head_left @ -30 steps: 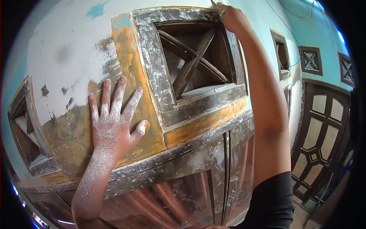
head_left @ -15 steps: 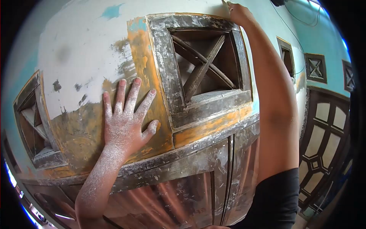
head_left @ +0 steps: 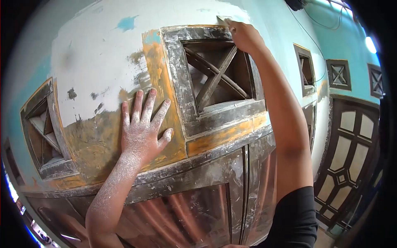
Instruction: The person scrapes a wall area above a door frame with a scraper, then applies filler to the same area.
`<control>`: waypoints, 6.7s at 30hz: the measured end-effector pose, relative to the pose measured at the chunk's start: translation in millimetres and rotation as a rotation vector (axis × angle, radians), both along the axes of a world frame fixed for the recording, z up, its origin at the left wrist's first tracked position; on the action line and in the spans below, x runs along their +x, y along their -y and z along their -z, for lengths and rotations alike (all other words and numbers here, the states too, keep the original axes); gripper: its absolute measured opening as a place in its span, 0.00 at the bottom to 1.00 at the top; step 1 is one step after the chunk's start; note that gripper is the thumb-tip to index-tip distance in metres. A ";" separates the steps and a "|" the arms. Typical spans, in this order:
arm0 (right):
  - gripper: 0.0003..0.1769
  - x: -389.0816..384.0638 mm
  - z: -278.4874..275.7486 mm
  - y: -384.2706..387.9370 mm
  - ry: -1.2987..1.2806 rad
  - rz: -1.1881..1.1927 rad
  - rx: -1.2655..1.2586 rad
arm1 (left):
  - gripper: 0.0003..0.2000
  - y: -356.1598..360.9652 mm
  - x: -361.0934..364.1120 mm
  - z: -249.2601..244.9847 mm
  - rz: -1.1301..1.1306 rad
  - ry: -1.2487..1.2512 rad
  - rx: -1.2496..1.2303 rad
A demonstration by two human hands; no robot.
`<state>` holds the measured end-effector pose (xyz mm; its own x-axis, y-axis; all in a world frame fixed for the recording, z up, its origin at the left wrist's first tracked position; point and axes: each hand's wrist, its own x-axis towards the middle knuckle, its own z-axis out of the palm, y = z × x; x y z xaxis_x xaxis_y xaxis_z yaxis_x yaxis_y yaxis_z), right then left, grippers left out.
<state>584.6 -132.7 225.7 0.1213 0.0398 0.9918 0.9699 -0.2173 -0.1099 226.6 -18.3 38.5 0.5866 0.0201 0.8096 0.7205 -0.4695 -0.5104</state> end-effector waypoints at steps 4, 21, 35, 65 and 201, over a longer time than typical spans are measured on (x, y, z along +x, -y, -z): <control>0.19 -2.3 -12.9 -14.5 0.066 0.047 0.059 | 0.39 0.5 0.0 -0.4 -0.004 -0.004 -0.016; 0.19 -22.1 -26.1 -14.1 -0.020 0.061 0.027 | 0.38 -5.2 0.5 0.2 0.026 0.003 0.028; 0.20 -11.1 -68.8 -8.8 -0.125 0.199 -0.018 | 0.38 -4.8 3.2 -1.2 0.098 -0.010 0.004; 0.15 -48.3 -67.8 -19.5 -0.121 0.136 -0.010 | 0.39 -16.3 -45.9 -29.9 -0.088 0.152 0.072; 0.21 -67.4 0.3 -31.2 0.016 0.146 -0.033 | 0.35 -34.0 -95.8 -21.3 -0.046 0.193 0.075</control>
<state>517.2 -101.5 225.3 0.1125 0.0553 0.9921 0.9291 -0.3599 -0.0853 130.8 15.7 59.9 0.4208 -0.0216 0.9069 0.8278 -0.3998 -0.3936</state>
